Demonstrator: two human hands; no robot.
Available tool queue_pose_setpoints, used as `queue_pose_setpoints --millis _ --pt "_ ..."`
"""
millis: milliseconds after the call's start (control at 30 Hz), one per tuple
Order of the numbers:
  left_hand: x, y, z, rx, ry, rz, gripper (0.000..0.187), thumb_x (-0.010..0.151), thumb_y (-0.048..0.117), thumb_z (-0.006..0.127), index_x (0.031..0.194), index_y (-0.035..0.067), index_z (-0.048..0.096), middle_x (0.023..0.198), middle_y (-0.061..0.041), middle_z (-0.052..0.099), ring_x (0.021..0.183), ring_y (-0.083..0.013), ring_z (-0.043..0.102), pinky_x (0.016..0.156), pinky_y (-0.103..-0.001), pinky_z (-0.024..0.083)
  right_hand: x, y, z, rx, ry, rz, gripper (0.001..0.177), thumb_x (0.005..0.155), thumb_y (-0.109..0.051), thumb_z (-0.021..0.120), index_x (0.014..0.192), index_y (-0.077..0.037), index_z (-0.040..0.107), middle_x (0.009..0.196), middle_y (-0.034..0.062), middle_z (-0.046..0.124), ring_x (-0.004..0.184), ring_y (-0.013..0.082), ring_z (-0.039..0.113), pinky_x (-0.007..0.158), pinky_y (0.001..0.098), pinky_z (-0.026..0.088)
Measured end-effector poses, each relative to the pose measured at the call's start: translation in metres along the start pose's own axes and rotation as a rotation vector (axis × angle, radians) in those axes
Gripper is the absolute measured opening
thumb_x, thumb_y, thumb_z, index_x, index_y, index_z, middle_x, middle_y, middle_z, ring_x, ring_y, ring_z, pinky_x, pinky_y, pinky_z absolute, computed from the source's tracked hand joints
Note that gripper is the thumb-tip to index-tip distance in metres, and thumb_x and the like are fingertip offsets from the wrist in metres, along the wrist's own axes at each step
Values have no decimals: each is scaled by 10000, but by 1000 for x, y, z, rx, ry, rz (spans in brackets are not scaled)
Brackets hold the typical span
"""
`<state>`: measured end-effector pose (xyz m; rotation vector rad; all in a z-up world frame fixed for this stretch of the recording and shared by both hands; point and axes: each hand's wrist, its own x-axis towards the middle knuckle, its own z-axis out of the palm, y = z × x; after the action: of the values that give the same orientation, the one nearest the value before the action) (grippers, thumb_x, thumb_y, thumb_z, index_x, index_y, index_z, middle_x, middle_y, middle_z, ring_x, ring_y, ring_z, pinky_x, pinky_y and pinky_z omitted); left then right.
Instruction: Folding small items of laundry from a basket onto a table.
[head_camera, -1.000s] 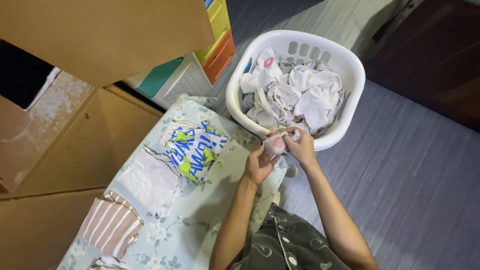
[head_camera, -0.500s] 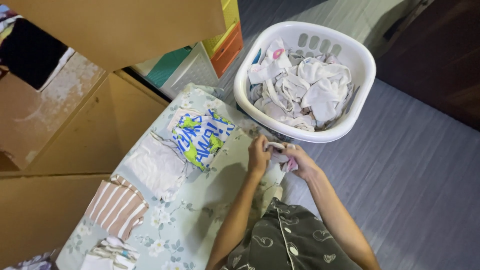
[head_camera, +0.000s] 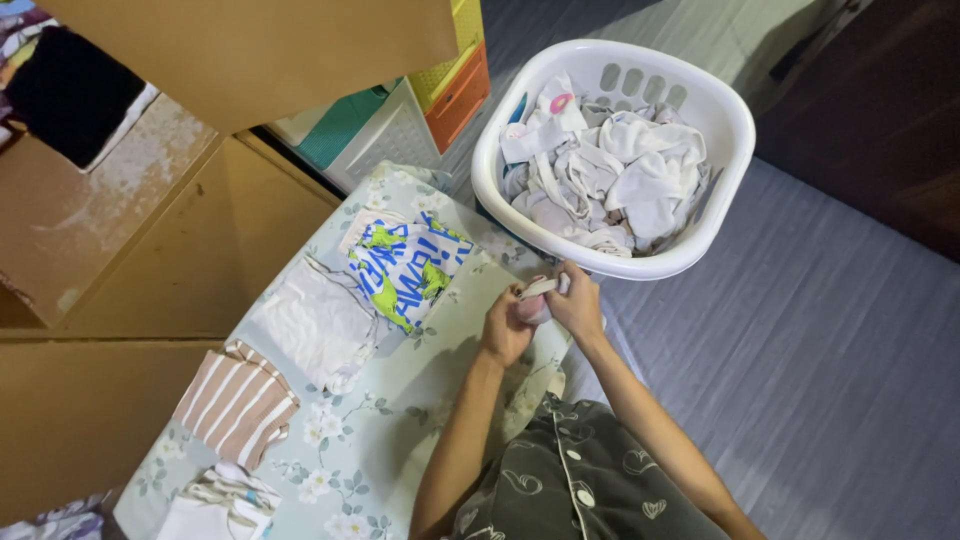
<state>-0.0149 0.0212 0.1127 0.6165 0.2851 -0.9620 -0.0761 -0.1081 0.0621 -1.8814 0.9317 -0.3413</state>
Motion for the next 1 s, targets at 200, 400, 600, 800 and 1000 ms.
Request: queue_pose_setpoints --millis 200,400,600,800,1000 --pt "12 11 -13 964 157 389 423 722 59 702 1034 197 453 955 -61 605 768 -124 607 669 -285 574 -5 -12 -5 766 -165 407 313 641 52 617 925 -78 585 601 78 505 387 187 555 316 272 427" --pt "32 -5 -35 1396 226 777 372 688 64 658 1045 169 634 914 -94 690 873 -289 687 783 -366 562 -16 -27 -26 935 -219 453 301 595 59 623 849 -96 579 651 35 467 518 171 474 421 266 364" --pt "24 1 -29 1199 -92 257 233 833 64 601 1018 91 739 870 -104 721 866 -174 647 787 -359 550 -34 -59 -55 1095 -200 567 337 651 20 632 976 -70 643 723 88 578 609 223 576 554 316 504" --pt "27 -15 -21 1279 87 350 67 862 123 661 907 160 694 751 -101 699 736 -230 680 697 -373 552 -6 -32 -49 928 247 536 171 935 -279 644 960 -117 596 684 125 658 481 184 615 400 353 485" --pt "-1 -16 24 1371 110 754 204 864 196 671 882 20 568 763 -243 620 791 -440 682 715 -473 546 -43 -64 -34 905 -131 148 534 877 -44 615 1401 -72 513 1102 117 638 975 182 611 822 288 523"
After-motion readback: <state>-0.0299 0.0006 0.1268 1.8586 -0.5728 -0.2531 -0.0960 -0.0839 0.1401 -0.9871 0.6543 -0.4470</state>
